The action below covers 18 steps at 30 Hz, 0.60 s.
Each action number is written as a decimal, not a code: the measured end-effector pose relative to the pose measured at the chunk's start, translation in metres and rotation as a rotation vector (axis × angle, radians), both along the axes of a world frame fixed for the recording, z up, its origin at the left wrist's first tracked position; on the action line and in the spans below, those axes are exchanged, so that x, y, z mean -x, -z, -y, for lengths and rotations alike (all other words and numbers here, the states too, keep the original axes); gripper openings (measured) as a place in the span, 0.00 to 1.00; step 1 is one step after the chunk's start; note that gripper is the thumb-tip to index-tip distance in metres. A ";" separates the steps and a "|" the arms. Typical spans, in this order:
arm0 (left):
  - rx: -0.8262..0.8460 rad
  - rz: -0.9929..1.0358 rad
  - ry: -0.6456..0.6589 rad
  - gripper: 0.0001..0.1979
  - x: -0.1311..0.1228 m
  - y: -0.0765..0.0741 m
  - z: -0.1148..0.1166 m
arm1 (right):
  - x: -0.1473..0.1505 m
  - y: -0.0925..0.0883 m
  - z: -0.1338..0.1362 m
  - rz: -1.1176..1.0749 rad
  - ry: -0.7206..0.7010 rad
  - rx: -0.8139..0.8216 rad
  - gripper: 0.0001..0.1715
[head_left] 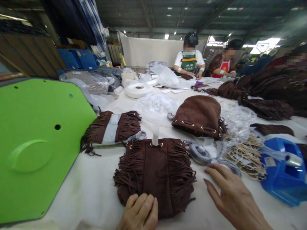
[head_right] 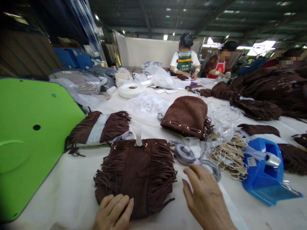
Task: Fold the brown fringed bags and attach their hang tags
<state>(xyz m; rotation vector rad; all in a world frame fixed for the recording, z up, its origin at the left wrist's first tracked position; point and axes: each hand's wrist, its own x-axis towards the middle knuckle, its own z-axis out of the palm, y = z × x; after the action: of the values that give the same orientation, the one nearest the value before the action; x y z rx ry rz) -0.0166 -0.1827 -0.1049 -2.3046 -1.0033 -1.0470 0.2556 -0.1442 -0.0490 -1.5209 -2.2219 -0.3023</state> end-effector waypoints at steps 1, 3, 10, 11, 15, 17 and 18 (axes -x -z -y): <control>-0.001 -0.006 0.001 0.12 0.000 0.000 -0.001 | 0.011 -0.004 0.002 -0.075 -0.097 0.020 0.12; -0.026 -0.004 0.001 0.13 0.000 0.000 -0.003 | 0.039 -0.012 0.001 -0.167 -0.285 0.150 0.15; -0.044 0.008 -0.024 0.12 -0.002 0.003 -0.004 | 0.082 -0.020 -0.023 -0.002 -0.326 0.540 0.14; -0.035 -0.001 -0.026 0.12 -0.002 0.003 -0.004 | 0.076 -0.019 -0.024 0.036 -0.297 0.528 0.13; -0.059 0.034 -0.020 0.13 -0.002 0.001 -0.004 | 0.039 -0.012 -0.023 0.144 -0.179 0.431 0.12; -0.049 0.023 -0.019 0.13 -0.002 0.000 -0.004 | 0.018 -0.006 -0.019 0.182 -0.109 0.359 0.12; -0.039 0.012 -0.018 0.13 -0.002 0.000 -0.004 | 0.008 -0.003 -0.016 0.195 -0.071 0.312 0.12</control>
<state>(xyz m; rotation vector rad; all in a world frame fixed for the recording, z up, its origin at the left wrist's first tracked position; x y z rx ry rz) -0.0148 -0.1789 -0.1046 -2.2569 -0.9971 -1.0650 0.2473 -0.1281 -0.0459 -1.6217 -2.5672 -0.0872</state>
